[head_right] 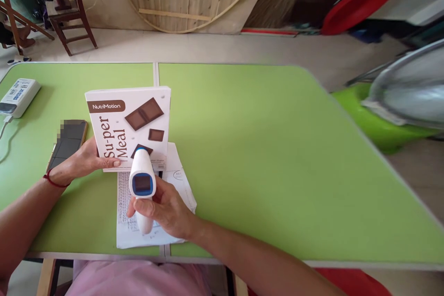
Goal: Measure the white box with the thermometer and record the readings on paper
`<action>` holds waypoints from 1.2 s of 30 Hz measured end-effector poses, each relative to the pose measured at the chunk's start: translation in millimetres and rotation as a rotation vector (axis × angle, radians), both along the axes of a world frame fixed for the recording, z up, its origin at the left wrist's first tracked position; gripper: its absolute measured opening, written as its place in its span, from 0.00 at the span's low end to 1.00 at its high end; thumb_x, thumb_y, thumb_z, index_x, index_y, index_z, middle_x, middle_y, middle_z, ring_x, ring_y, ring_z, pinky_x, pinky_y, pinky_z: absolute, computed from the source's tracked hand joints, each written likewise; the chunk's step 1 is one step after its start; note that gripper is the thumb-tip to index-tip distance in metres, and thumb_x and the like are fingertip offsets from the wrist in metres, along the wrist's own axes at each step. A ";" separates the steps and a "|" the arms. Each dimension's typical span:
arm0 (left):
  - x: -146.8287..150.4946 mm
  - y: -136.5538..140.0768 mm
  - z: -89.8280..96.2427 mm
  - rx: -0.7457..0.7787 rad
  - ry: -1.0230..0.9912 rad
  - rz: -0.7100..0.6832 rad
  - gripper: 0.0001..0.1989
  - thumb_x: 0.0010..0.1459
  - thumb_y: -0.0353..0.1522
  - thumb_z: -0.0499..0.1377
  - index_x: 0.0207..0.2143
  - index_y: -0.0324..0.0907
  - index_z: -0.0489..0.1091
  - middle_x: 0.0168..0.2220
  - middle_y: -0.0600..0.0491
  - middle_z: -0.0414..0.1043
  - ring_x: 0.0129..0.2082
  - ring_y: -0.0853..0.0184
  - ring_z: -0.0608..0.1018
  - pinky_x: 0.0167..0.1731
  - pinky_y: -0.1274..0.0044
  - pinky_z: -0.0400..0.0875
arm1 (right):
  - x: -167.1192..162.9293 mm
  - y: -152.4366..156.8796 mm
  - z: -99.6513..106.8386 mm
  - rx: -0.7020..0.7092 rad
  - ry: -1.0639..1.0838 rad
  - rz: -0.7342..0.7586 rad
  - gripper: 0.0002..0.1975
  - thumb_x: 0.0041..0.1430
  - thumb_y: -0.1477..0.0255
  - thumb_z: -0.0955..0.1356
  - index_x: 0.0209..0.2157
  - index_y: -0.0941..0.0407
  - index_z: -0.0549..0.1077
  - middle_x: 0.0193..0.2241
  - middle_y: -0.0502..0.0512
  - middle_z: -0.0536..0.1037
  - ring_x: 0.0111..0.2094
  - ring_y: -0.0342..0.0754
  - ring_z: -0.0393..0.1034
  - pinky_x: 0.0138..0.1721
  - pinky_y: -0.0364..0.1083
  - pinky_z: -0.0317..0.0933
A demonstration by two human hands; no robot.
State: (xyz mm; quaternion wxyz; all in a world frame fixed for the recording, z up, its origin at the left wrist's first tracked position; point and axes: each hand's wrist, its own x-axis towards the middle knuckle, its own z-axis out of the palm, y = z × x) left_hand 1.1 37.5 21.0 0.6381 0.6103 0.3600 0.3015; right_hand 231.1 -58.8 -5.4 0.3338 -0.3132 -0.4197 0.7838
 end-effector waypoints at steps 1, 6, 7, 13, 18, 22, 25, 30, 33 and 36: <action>0.0 -0.1 0.0 0.001 0.008 0.004 0.32 0.52 0.37 0.73 0.54 0.39 0.65 0.53 0.41 0.74 0.44 0.58 0.79 0.40 0.69 0.78 | 0.4 0.1 0.2 0.006 -0.008 0.000 0.25 0.55 0.48 0.74 0.38 0.55 0.70 0.32 0.54 0.79 0.28 0.45 0.71 0.30 0.47 0.66; -1.9 0.3 -0.8 -0.011 0.012 0.006 0.35 0.51 0.38 0.73 0.56 0.40 0.62 0.54 0.41 0.73 0.45 0.56 0.79 0.40 0.68 0.77 | 0.4 1.3 1.7 0.047 -0.039 -0.016 0.24 0.56 0.48 0.74 0.36 0.56 0.72 0.31 0.56 0.80 0.30 0.46 0.73 0.31 0.47 0.67; -2.3 0.4 -1.2 -0.012 0.009 0.004 0.35 0.51 0.38 0.73 0.56 0.40 0.61 0.54 0.40 0.73 0.45 0.56 0.79 0.40 0.68 0.77 | 0.3 1.4 2.1 0.053 -0.037 -0.020 0.24 0.56 0.49 0.74 0.36 0.56 0.72 0.31 0.56 0.80 0.30 0.46 0.74 0.31 0.47 0.67; -3.0 0.6 -2.5 0.001 0.022 -0.001 0.34 0.52 0.38 0.73 0.56 0.40 0.62 0.55 0.41 0.73 0.46 0.56 0.79 0.41 0.68 0.78 | 1.5 0.6 2.9 0.050 -0.043 -0.026 0.24 0.56 0.48 0.74 0.36 0.56 0.72 0.31 0.56 0.80 0.29 0.46 0.73 0.30 0.47 0.67; -2.7 0.6 -0.9 0.015 0.035 0.004 0.35 0.51 0.38 0.73 0.56 0.39 0.62 0.55 0.39 0.72 0.47 0.55 0.79 0.43 0.66 0.77 | 1.0 0.8 2.3 0.042 -0.036 -0.016 0.24 0.56 0.48 0.73 0.36 0.56 0.72 0.31 0.56 0.80 0.27 0.45 0.72 0.29 0.47 0.67; -2.5 0.7 -1.5 0.011 0.039 0.002 0.32 0.51 0.39 0.73 0.54 0.38 0.64 0.55 0.39 0.72 0.46 0.55 0.79 0.43 0.66 0.77 | -0.4 1.1 2.4 0.057 -0.044 -0.027 0.24 0.56 0.48 0.73 0.36 0.56 0.71 0.31 0.56 0.80 0.28 0.45 0.72 0.30 0.47 0.67; -2.4 0.7 -2.3 0.008 0.039 0.009 0.31 0.51 0.39 0.73 0.52 0.38 0.65 0.55 0.39 0.72 0.46 0.55 0.79 0.43 0.66 0.77 | -0.4 0.7 2.7 0.049 -0.051 -0.035 0.25 0.56 0.48 0.73 0.36 0.56 0.71 0.31 0.55 0.80 0.28 0.46 0.72 0.30 0.47 0.68; -2.6 0.9 -2.2 -0.004 0.037 0.002 0.31 0.51 0.39 0.73 0.52 0.39 0.66 0.56 0.39 0.72 0.48 0.54 0.79 0.43 0.66 0.77 | 0.5 0.5 2.1 0.051 -0.042 -0.022 0.24 0.56 0.49 0.74 0.37 0.55 0.71 0.32 0.55 0.80 0.28 0.46 0.73 0.30 0.48 0.68; -2.9 0.8 -2.9 0.008 0.047 0.012 0.31 0.51 0.39 0.73 0.53 0.39 0.66 0.56 0.40 0.73 0.48 0.54 0.79 0.43 0.66 0.78 | 0.4 0.9 1.8 0.042 -0.033 -0.018 0.24 0.56 0.49 0.74 0.37 0.55 0.71 0.31 0.55 0.80 0.27 0.45 0.72 0.28 0.47 0.67; -3.2 0.5 -3.4 0.003 0.035 0.004 0.31 0.51 0.39 0.73 0.53 0.39 0.65 0.55 0.40 0.73 0.46 0.55 0.79 0.42 0.67 0.78 | 0.1 1.0 2.2 0.050 -0.035 -0.035 0.24 0.56 0.50 0.74 0.37 0.55 0.70 0.31 0.55 0.80 0.28 0.45 0.72 0.27 0.46 0.67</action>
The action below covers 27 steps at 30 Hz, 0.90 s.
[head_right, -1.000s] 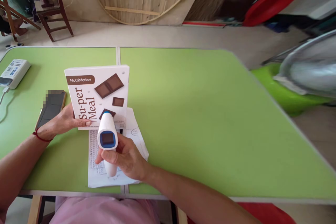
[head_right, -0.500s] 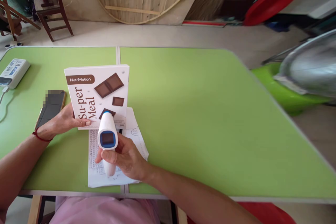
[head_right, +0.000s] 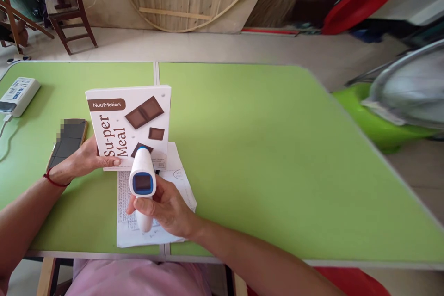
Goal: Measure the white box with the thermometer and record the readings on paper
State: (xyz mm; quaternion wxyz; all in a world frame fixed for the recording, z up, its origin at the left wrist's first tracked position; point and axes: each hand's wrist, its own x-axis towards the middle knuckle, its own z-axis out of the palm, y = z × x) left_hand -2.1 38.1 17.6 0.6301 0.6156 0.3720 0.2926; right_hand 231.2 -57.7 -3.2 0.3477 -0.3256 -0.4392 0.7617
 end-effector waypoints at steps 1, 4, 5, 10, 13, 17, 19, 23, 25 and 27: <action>0.0 -0.1 0.1 -0.006 -0.007 -0.005 0.31 0.51 0.38 0.73 0.53 0.39 0.65 0.55 0.40 0.73 0.46 0.56 0.79 0.42 0.67 0.78 | 0.0 0.0 0.3 0.001 -0.001 -0.002 0.24 0.56 0.50 0.74 0.38 0.55 0.70 0.31 0.55 0.80 0.28 0.45 0.72 0.27 0.46 0.67; 0.3 -0.1 1.0 -0.015 -0.022 -0.009 0.31 0.51 0.38 0.73 0.53 0.39 0.64 0.55 0.40 0.73 0.45 0.57 0.79 0.41 0.68 0.78 | 0.1 -0.1 1.0 -0.015 -0.001 0.007 0.24 0.55 0.50 0.74 0.39 0.55 0.69 0.31 0.55 0.80 0.27 0.44 0.71 0.27 0.46 0.66; 0.5 -0.1 1.3 -0.014 -0.023 -0.007 0.31 0.51 0.38 0.73 0.53 0.39 0.64 0.55 0.40 0.73 0.45 0.57 0.79 0.41 0.69 0.78 | 0.2 -0.1 1.2 -0.023 -0.003 0.011 0.25 0.55 0.49 0.74 0.39 0.55 0.69 0.32 0.54 0.80 0.26 0.44 0.71 0.26 0.46 0.66; 1.5 -0.4 1.7 -0.007 -0.017 0.001 0.31 0.51 0.37 0.73 0.52 0.39 0.64 0.54 0.41 0.73 0.45 0.57 0.79 0.41 0.68 0.78 | 0.3 0.2 0.8 -0.040 0.008 0.022 0.25 0.55 0.49 0.75 0.39 0.54 0.68 0.31 0.52 0.78 0.26 0.45 0.71 0.27 0.47 0.67; 1.8 -0.2 0.6 -0.009 -0.042 -0.007 0.31 0.52 0.37 0.73 0.52 0.39 0.64 0.53 0.41 0.74 0.44 0.58 0.79 0.40 0.69 0.78 | 1.3 1.2 1.2 -0.042 0.011 0.025 0.25 0.55 0.50 0.75 0.39 0.55 0.68 0.31 0.53 0.78 0.28 0.45 0.72 0.30 0.48 0.67; 1.5 1.0 -0.8 0.007 -0.054 -0.009 0.30 0.51 0.36 0.73 0.51 0.39 0.64 0.51 0.42 0.74 0.43 0.59 0.79 0.40 0.70 0.77 | 3.1 2.5 2.9 -0.039 0.004 0.028 0.25 0.55 0.50 0.75 0.39 0.56 0.68 0.31 0.54 0.78 0.32 0.47 0.74 0.33 0.48 0.67; 1.0 1.3 -1.0 0.019 -0.039 0.002 0.30 0.50 0.37 0.74 0.51 0.38 0.66 0.52 0.41 0.73 0.44 0.59 0.78 0.41 0.69 0.77 | 3.5 2.7 3.9 -0.048 -0.002 0.022 0.25 0.54 0.51 0.75 0.39 0.55 0.68 0.31 0.54 0.78 0.32 0.47 0.74 0.34 0.49 0.68; 0.3 1.3 -1.3 0.032 -0.022 -0.004 0.26 0.51 0.38 0.73 0.48 0.38 0.69 0.53 0.41 0.72 0.44 0.58 0.78 0.42 0.67 0.77 | 3.8 3.0 7.4 -0.045 0.013 0.000 0.24 0.54 0.53 0.76 0.40 0.55 0.68 0.31 0.51 0.77 0.33 0.47 0.76 0.37 0.50 0.70; 0.4 1.4 -1.3 0.042 -0.035 -0.009 0.25 0.51 0.38 0.73 0.48 0.38 0.71 0.51 0.42 0.74 0.45 0.58 0.78 0.42 0.68 0.77 | 5.2 4.0 9.6 -0.027 0.019 0.008 0.23 0.55 0.54 0.76 0.40 0.55 0.69 0.31 0.51 0.77 0.33 0.47 0.76 0.38 0.50 0.71; 0.7 1.7 -1.0 0.056 -0.035 -0.010 0.25 0.51 0.38 0.73 0.47 0.38 0.72 0.48 0.44 0.76 0.46 0.57 0.78 0.43 0.68 0.77 | 8.4 5.5 11.9 0.005 0.015 0.016 0.21 0.57 0.54 0.75 0.40 0.55 0.70 0.31 0.52 0.77 0.33 0.47 0.76 0.37 0.50 0.71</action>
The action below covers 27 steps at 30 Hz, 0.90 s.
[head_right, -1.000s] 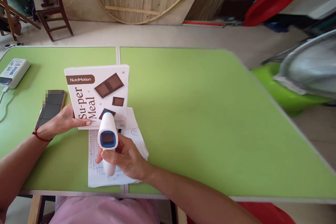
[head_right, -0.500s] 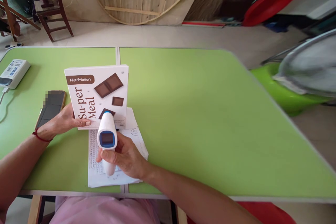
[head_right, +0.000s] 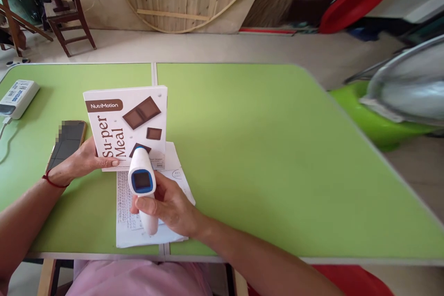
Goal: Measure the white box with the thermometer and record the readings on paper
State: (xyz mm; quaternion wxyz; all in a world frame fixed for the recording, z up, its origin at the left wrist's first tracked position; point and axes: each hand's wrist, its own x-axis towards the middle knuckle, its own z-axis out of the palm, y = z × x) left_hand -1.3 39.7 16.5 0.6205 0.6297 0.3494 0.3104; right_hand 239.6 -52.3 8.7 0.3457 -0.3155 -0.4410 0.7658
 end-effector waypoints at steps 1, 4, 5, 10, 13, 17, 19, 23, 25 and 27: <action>0.3 0.1 0.3 0.007 0.008 -0.002 0.24 0.51 0.38 0.73 0.46 0.38 0.72 0.46 0.45 0.76 0.47 0.56 0.78 0.44 0.67 0.77 | 2.3 0.9 1.2 0.022 -0.005 -0.002 0.21 0.58 0.53 0.74 0.39 0.56 0.70 0.31 0.53 0.78 0.33 0.47 0.75 0.37 0.49 0.70; 1.0 0.5 1.2 0.025 0.029 -0.002 0.21 0.52 0.39 0.73 0.43 0.38 0.72 0.41 0.46 0.77 0.50 0.54 0.77 0.47 0.65 0.78 | 12.6 3.4 6.7 0.117 -0.052 -0.033 0.21 0.60 0.52 0.72 0.38 0.56 0.72 0.31 0.55 0.78 0.32 0.47 0.75 0.34 0.49 0.71; 1.1 0.6 1.3 0.029 0.026 0.002 0.21 0.51 0.39 0.73 0.44 0.39 0.72 0.41 0.46 0.77 0.50 0.53 0.77 0.47 0.65 0.78 | 17.2 4.2 9.4 0.161 -0.084 -0.055 0.21 0.61 0.51 0.72 0.37 0.56 0.72 0.31 0.55 0.78 0.31 0.48 0.75 0.33 0.49 0.71; 0.0 0.6 1.3 0.042 0.045 0.006 0.26 0.51 0.39 0.73 0.50 0.39 0.71 0.49 0.43 0.77 0.52 0.52 0.78 0.48 0.63 0.78 | 50.1 12.8 24.8 0.543 -0.401 -0.325 0.15 0.61 0.55 0.72 0.38 0.53 0.75 0.33 0.55 0.78 0.34 0.50 0.75 0.31 0.47 0.72; -0.7 0.7 1.8 0.047 0.069 0.000 0.26 0.52 0.40 0.73 0.50 0.40 0.72 0.48 0.43 0.77 0.53 0.50 0.78 0.49 0.60 0.78 | 72.6 24.3 24.7 0.760 -0.745 -0.396 0.16 0.61 0.58 0.73 0.45 0.52 0.75 0.41 0.57 0.78 0.40 0.53 0.76 0.37 0.49 0.75; -0.7 0.8 2.5 0.055 0.081 0.011 0.26 0.51 0.41 0.73 0.49 0.39 0.72 0.49 0.42 0.77 0.56 0.47 0.76 0.53 0.57 0.76 | 92.1 40.6 5.2 0.955 -1.099 -0.312 0.21 0.64 0.61 0.69 0.56 0.53 0.71 0.49 0.62 0.76 0.48 0.58 0.76 0.46 0.54 0.75; -0.8 0.8 2.6 0.063 0.097 0.024 0.26 0.51 0.40 0.73 0.49 0.39 0.72 0.50 0.42 0.77 0.59 0.46 0.74 0.56 0.56 0.74 | 95.6 45.7 -7.7 1.004 -1.220 -0.288 0.21 0.64 0.67 0.66 0.58 0.53 0.70 0.49 0.63 0.75 0.48 0.59 0.75 0.46 0.56 0.75; -1.6 0.9 2.2 0.067 0.119 0.030 0.28 0.51 0.41 0.73 0.51 0.39 0.72 0.51 0.42 0.76 0.60 0.45 0.72 0.57 0.54 0.72 | 95.2 50.9 -24.6 1.091 -1.348 -0.289 0.24 0.61 0.76 0.63 0.58 0.57 0.70 0.46 0.65 0.76 0.46 0.60 0.75 0.44 0.57 0.74; -2.1 1.1 1.7 0.081 0.128 0.037 0.28 0.50 0.42 0.73 0.50 0.39 0.72 0.53 0.41 0.75 0.60 0.44 0.72 0.56 0.54 0.72 | 94.1 52.9 -27.6 1.131 -1.385 -0.275 0.24 0.60 0.77 0.62 0.58 0.58 0.70 0.45 0.66 0.77 0.47 0.61 0.74 0.47 0.59 0.73; -2.5 1.5 1.2 0.083 0.127 0.037 0.27 0.50 0.42 0.73 0.49 0.39 0.72 0.53 0.41 0.75 0.60 0.45 0.72 0.56 0.54 0.72 | 93.3 55.0 -29.0 1.159 -1.413 -0.254 0.24 0.60 0.79 0.62 0.58 0.59 0.70 0.44 0.66 0.78 0.47 0.62 0.74 0.49 0.60 0.71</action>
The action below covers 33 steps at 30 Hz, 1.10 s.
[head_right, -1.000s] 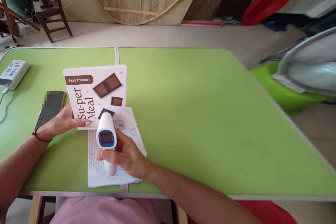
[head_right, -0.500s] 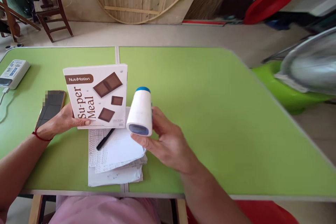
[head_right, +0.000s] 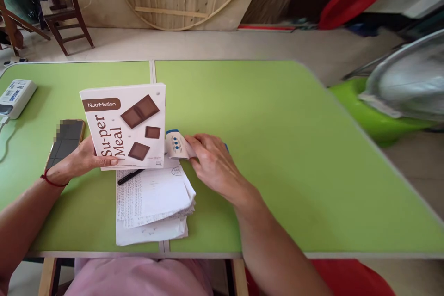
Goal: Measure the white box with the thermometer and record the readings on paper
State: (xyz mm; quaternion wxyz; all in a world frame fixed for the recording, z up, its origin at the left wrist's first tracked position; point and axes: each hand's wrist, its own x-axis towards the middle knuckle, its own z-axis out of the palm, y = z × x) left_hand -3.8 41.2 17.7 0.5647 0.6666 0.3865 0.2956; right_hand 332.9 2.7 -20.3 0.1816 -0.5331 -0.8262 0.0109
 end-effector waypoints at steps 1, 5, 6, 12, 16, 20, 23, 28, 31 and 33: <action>-0.1 0.2 -0.2 -0.003 -0.003 -0.001 0.27 0.50 0.42 0.73 0.49 0.39 0.72 0.53 0.41 0.75 0.59 0.45 0.72 0.56 0.54 0.72 | -0.2 1.0 -0.7 0.002 -0.016 0.006 0.24 0.59 0.80 0.62 0.57 0.60 0.71 0.44 0.66 0.78 0.47 0.62 0.74 0.49 0.61 0.71; 0.1 0.6 -1.3 -0.010 -0.004 -0.005 0.29 0.49 0.41 0.74 0.51 0.39 0.71 0.54 0.41 0.74 0.58 0.46 0.73 0.56 0.55 0.72 | 1.1 4.1 -4.8 -0.013 -0.062 0.023 0.25 0.57 0.83 0.60 0.56 0.61 0.71 0.45 0.68 0.78 0.48 0.62 0.73 0.50 0.62 0.68; 0.1 0.6 -1.6 -0.014 -0.002 -0.005 0.30 0.50 0.42 0.73 0.51 0.39 0.71 0.54 0.41 0.74 0.58 0.46 0.73 0.55 0.55 0.73 | 1.8 4.3 -5.6 -0.016 -0.070 0.024 0.26 0.56 0.83 0.60 0.56 0.61 0.70 0.46 0.68 0.78 0.49 0.62 0.73 0.50 0.63 0.68; -0.9 -0.1 -2.1 -0.006 0.010 0.010 0.31 0.49 0.42 0.74 0.53 0.40 0.71 0.60 0.39 0.70 0.57 0.46 0.74 0.52 0.56 0.75 | -3.7 -2.2 9.5 0.207 0.057 0.029 0.19 0.59 0.81 0.63 0.51 0.59 0.74 0.44 0.66 0.77 0.47 0.60 0.74 0.48 0.62 0.71; -1.5 -0.3 -2.0 -0.011 -0.018 -0.005 0.30 0.51 0.41 0.73 0.53 0.40 0.71 0.60 0.38 0.70 0.57 0.46 0.75 0.50 0.58 0.78 | -28.1 -13.3 27.2 0.198 0.246 0.318 0.09 0.65 0.80 0.65 0.37 0.55 0.75 0.32 0.55 0.78 0.34 0.49 0.74 0.35 0.51 0.75; -1.1 -1.3 -1.2 -0.019 -0.015 0.039 0.32 0.48 0.39 0.75 0.53 0.39 0.70 0.60 0.38 0.70 0.57 0.47 0.75 0.50 0.59 0.78 | -45.7 -17.7 28.5 0.197 0.141 0.400 0.14 0.66 0.83 0.62 0.31 0.55 0.74 0.30 0.56 0.78 0.33 0.49 0.73 0.35 0.50 0.74; 1.9 -3.3 2.9 -0.070 -0.076 0.076 0.34 0.49 0.39 0.75 0.55 0.39 0.68 0.58 0.39 0.73 0.54 0.48 0.78 0.50 0.59 0.78 | -46.1 -15.5 23.5 0.225 0.113 0.408 0.13 0.67 0.82 0.63 0.32 0.56 0.75 0.31 0.57 0.79 0.33 0.49 0.73 0.35 0.50 0.74; 5.8 -3.7 8.7 0.038 -0.200 0.172 0.27 0.52 0.41 0.73 0.49 0.41 0.69 0.54 0.43 0.76 0.54 0.50 0.78 0.53 0.60 0.76 | -50.3 -16.0 17.1 0.272 0.173 0.416 0.11 0.67 0.82 0.65 0.47 0.60 0.75 0.43 0.61 0.82 0.41 0.51 0.77 0.42 0.51 0.76; 3.4 -2.4 3.6 0.194 -0.117 0.293 0.32 0.51 0.42 0.74 0.53 0.42 0.66 0.54 0.43 0.74 0.55 0.49 0.76 0.55 0.58 0.74 | -58.4 -20.4 11.9 0.225 0.111 0.434 0.17 0.68 0.84 0.62 0.55 0.62 0.72 0.52 0.65 0.79 0.48 0.53 0.76 0.47 0.53 0.75; 1.2 -1.6 -3.2 0.271 -0.001 0.371 0.39 0.48 0.43 0.75 0.58 0.42 0.62 0.55 0.41 0.71 0.55 0.49 0.75 0.56 0.55 0.72 | -62.5 -23.4 8.1 0.177 0.048 0.423 0.20 0.67 0.86 0.59 0.56 0.63 0.72 0.50 0.66 0.79 0.47 0.54 0.75 0.46 0.54 0.74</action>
